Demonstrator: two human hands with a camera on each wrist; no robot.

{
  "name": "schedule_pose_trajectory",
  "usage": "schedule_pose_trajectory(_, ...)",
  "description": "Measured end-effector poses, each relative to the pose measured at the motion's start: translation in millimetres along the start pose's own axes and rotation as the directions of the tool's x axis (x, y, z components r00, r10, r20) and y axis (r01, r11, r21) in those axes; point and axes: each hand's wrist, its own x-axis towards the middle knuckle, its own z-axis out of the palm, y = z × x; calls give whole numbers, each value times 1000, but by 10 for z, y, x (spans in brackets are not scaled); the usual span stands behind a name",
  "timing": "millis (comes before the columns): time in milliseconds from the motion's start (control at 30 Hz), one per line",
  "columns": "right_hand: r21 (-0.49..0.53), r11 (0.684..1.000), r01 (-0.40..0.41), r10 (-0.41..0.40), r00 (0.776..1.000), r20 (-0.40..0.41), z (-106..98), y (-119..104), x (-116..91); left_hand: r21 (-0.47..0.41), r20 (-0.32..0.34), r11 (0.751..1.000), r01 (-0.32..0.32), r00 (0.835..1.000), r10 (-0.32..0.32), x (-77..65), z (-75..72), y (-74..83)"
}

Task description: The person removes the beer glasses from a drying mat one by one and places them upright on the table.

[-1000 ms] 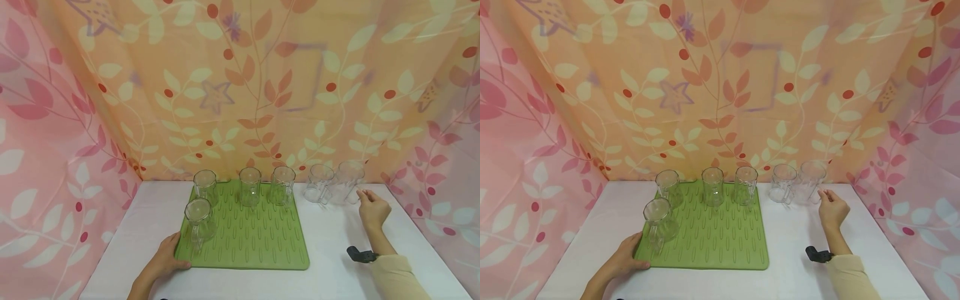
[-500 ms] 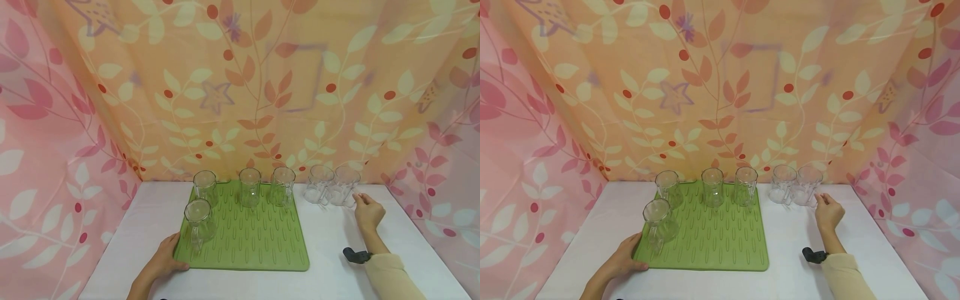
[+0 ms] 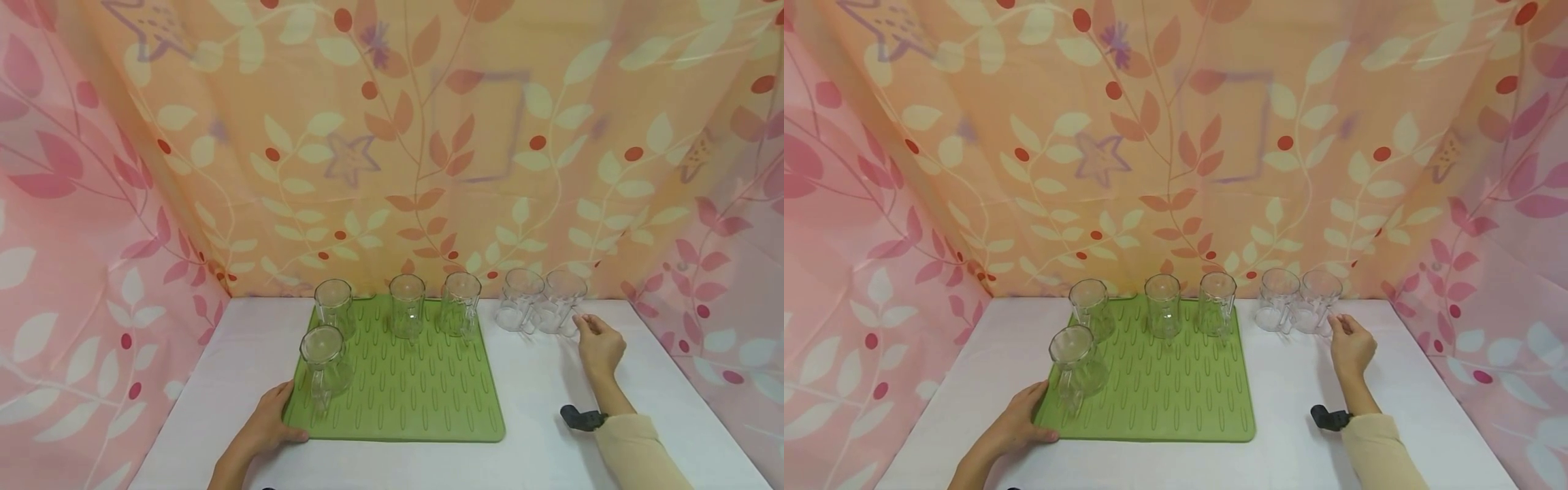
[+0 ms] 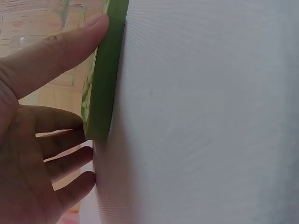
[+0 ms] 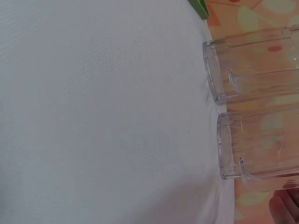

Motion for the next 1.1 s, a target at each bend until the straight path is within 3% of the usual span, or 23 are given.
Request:
schedule_pose_trajectory(233,-104,985,140,-147,987,-61,-69,-36,-168,3,1,1000,8,1000,-8,2,-3,-17)
schedule_pose_trajectory(367,-83,965,250,-257,962,-89,-88,-129,-315,12,-2,1000,-3,1000,3,3,-9,-33)
schedule_pose_trajectory(533,-36,942,333,-334,941,-52,-67,-246,-527,9,-3,1000,-21,1000,21,6,-12,-40)
schedule_pose_trajectory(700,65,929,365,-367,930,25,5,-357,-769,-11,11,1000,-14,1000,14,8,-3,-47)
schedule_pose_trajectory(833,174,907,383,-406,906,118,82,-506,-960,-5,12,1000,-11,1000,11,13,8,-63)
schedule_pose_trajectory(967,251,886,389,-448,858,251,146,-684,-1123,2,1,1000,-22,1000,22,23,14,-70)
schedule_pose_trajectory(1100,298,876,378,-474,790,389,203,-851,-1261,2,1,1000,-22,1000,22,27,12,-74)
